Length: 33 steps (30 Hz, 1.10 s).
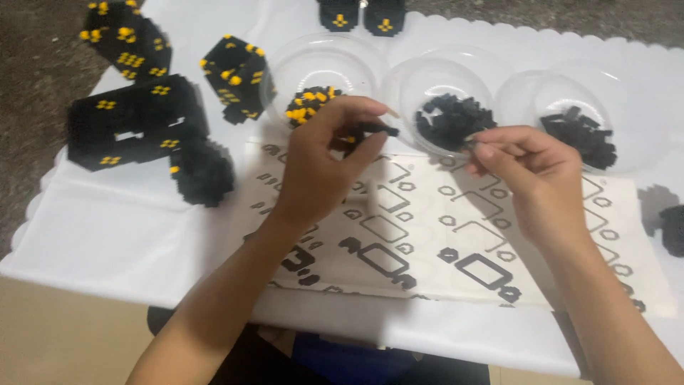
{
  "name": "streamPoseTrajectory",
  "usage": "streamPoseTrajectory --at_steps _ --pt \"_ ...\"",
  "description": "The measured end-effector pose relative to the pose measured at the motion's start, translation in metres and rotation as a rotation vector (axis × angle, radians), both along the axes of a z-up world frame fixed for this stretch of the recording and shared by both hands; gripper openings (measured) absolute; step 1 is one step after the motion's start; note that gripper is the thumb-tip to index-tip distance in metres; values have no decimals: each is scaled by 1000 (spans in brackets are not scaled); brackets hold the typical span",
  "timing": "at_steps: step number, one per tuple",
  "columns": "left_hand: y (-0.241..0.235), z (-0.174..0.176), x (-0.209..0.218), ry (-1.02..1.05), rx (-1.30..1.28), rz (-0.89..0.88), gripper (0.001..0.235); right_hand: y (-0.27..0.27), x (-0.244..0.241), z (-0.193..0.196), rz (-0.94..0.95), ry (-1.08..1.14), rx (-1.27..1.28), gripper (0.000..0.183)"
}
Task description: Assembling small plastic building blocks onto a base strip to create a pattern.
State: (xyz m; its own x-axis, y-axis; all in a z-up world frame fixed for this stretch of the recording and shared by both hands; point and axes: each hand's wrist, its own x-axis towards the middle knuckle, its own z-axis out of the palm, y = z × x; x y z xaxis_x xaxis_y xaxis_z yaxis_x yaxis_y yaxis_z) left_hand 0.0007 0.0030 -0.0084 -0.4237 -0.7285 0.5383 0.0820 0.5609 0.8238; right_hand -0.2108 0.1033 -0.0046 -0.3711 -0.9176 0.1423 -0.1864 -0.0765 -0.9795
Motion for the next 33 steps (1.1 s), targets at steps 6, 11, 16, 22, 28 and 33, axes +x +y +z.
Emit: streamPoseTrajectory --at_steps 6,11,16,22,28,33 --pt "5 7 -3 -53 188 -42 14 0 3 5 41 -33 2 12" --pt "12 8 -8 -11 391 -64 11 1 13 8 66 -69 6 11" --pt "22 6 -14 68 572 -163 14 3 26 11 99 -171 6 7" --pt "26 6 -18 53 574 -118 14 6 32 12 1 -201 45 7" --pt "25 5 -18 70 599 -158 15 7 33 10 5 -159 37 9" --pt "25 3 -19 67 594 -169 13 8 33 10 53 -165 -11 6"
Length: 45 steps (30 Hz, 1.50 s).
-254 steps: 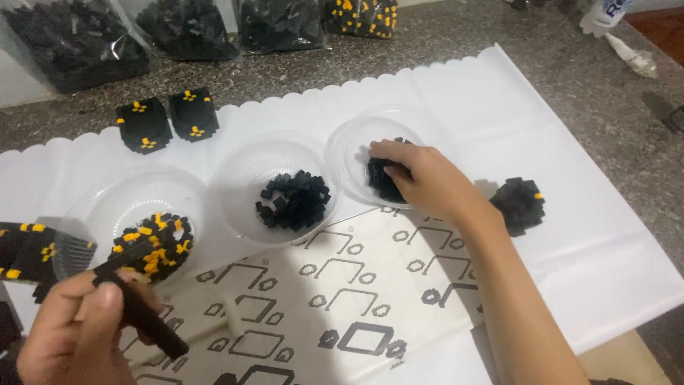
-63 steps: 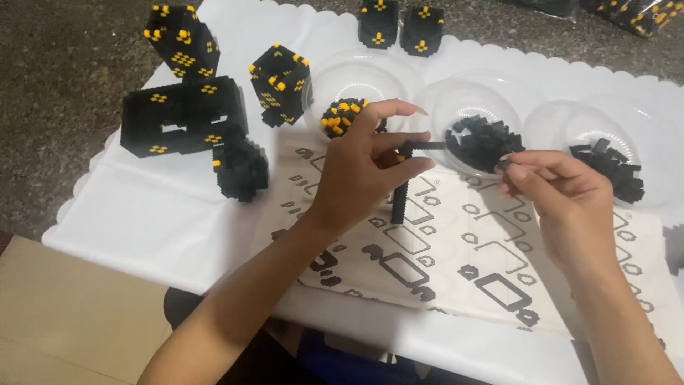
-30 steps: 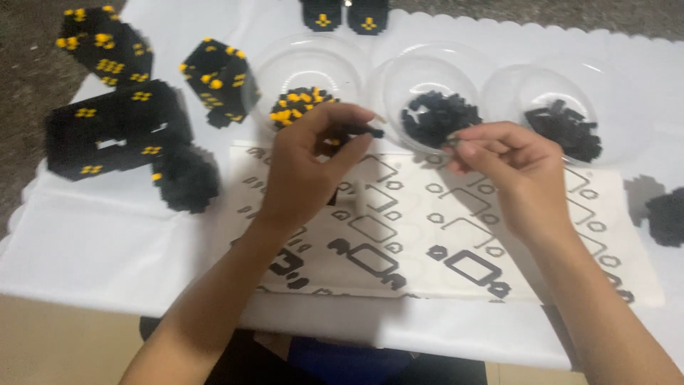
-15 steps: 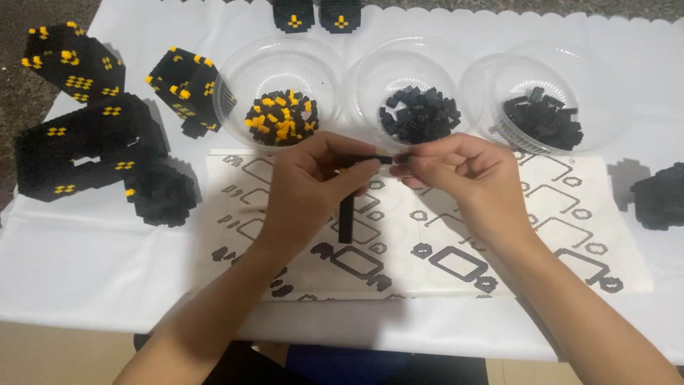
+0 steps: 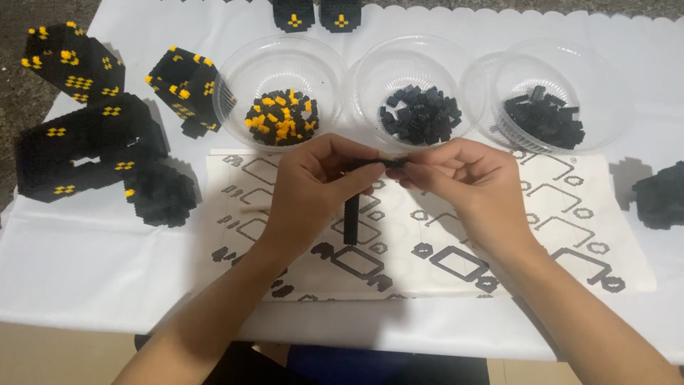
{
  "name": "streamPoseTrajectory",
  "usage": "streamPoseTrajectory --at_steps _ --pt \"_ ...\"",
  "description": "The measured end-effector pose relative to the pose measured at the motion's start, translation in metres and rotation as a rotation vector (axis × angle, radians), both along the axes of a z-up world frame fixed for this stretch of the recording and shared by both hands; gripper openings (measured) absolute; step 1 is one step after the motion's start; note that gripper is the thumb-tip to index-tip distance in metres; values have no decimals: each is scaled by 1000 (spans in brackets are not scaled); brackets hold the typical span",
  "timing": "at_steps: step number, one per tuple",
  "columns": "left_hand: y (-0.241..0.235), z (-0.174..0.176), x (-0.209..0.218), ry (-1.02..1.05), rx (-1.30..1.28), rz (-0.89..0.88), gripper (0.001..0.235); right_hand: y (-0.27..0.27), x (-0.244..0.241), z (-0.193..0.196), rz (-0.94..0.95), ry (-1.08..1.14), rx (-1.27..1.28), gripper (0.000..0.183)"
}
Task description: Assembling small plastic building blocks onto a base strip to create a pattern.
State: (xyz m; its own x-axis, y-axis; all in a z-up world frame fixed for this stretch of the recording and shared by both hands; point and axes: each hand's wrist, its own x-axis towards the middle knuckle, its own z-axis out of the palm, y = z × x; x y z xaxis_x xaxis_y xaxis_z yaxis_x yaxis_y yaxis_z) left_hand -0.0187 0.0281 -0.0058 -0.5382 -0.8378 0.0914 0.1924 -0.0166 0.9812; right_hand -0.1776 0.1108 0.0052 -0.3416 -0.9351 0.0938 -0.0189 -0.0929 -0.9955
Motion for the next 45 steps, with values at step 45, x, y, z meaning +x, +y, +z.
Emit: streamPoseTrajectory --at_steps 45 --pt "-31 23 39 -750 -622 -278 30 -6 -13 -17 239 891 93 7"
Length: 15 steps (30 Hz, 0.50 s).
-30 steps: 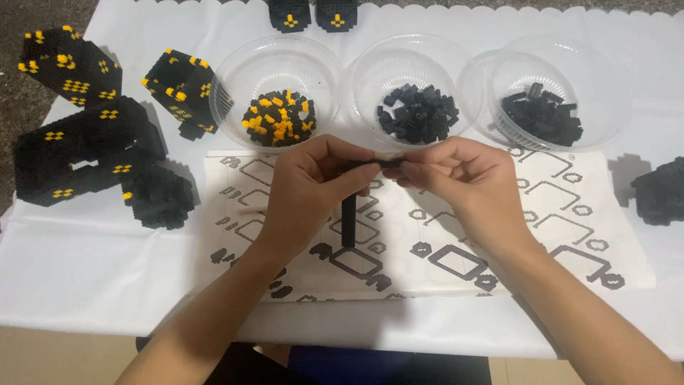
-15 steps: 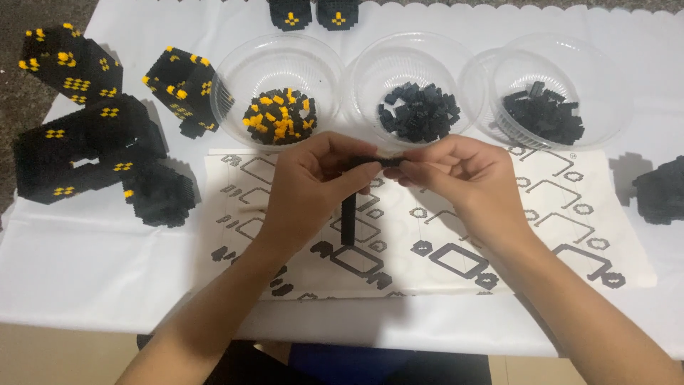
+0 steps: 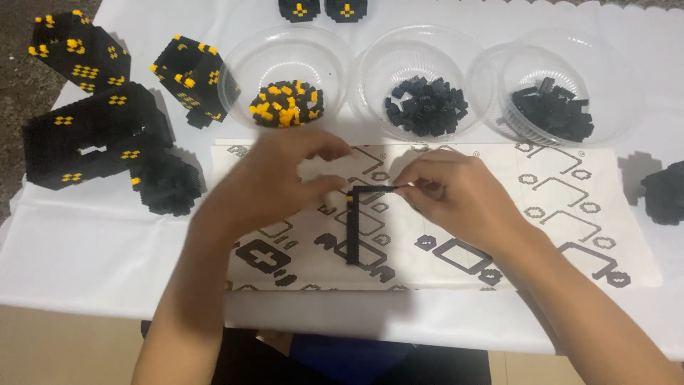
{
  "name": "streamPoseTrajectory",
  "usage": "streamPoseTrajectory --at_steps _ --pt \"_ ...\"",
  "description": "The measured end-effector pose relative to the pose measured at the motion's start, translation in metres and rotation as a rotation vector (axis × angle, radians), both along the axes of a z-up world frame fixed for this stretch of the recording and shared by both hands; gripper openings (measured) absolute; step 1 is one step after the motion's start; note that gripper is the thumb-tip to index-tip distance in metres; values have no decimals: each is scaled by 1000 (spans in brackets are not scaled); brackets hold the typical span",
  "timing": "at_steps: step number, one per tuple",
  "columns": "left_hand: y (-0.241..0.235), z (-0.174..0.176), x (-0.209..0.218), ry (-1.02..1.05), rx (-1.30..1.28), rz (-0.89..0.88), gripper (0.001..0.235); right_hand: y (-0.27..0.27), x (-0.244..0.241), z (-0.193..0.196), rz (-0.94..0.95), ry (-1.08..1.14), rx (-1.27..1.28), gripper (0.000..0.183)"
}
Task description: Assembling small plastic building blocks onto a base strip to create a pattern.
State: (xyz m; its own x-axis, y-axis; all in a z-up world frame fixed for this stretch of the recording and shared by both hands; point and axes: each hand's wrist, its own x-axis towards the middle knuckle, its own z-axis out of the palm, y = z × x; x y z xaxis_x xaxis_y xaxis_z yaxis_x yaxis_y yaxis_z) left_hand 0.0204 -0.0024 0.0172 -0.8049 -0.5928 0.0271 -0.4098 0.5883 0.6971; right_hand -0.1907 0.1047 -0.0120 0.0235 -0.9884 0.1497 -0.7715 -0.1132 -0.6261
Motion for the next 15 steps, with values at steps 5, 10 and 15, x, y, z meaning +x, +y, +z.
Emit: streamPoseTrajectory --at_steps 5,10,15 --pt "5 11 8 -113 -2 61 32 -2 -6 -7 34 5 -24 9" --pt "18 -14 29 -306 -92 197 56 -5 -7 -4 -86 -111 172 4" --pt "36 -34 51 -287 -208 265 40 -7 -9 -7 -54 -138 151 11"
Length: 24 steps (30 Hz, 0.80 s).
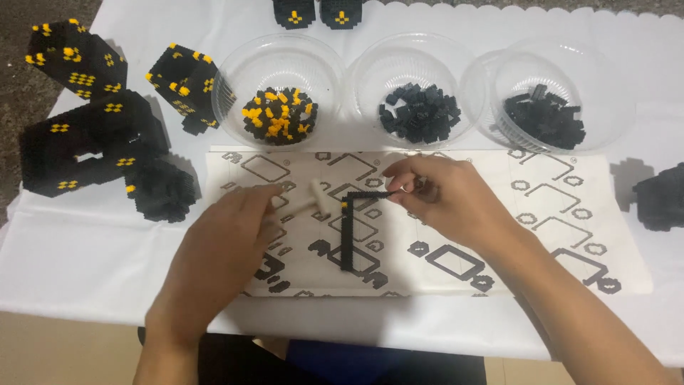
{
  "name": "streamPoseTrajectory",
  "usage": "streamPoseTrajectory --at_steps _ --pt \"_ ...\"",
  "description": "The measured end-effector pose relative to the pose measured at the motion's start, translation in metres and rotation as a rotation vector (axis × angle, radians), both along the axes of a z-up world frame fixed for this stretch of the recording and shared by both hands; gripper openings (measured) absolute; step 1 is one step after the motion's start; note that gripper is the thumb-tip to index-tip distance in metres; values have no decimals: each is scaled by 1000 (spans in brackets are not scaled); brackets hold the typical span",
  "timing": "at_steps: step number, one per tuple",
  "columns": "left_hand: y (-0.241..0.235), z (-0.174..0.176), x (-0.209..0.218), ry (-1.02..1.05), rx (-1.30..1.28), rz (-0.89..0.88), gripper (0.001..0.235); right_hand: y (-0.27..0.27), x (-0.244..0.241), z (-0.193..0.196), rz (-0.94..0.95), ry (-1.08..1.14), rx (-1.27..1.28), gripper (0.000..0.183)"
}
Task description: Assembling small plastic building blocks onto a base strip to create a pattern.
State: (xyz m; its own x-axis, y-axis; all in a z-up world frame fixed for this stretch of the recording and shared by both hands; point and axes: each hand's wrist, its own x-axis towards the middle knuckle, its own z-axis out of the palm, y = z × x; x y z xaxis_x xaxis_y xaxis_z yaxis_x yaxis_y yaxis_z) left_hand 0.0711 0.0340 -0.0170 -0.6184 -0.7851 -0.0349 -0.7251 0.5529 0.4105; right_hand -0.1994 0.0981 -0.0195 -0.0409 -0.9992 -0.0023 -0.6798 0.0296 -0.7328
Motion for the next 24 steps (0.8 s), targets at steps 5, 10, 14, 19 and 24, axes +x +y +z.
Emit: streamPoseTrajectory --at_steps 5,10,14,19,24 --pt "7 -9 8 150 -193 -192 52 0 3 8 -55 -65 87 22" --pt "19 -26 9 142 -196 -18 54 1 2 7 -38 -92 77 20" --pt "33 -35 8 37 -242 42 43 0 4 11 -72 -77 140 20" --pt "38 -10 11 88 -150 82 66 -1 3 10 -96 -27 174 21" --pt "41 16 -32 15 347 200 45 -1 2 9 -100 -27 167 21"
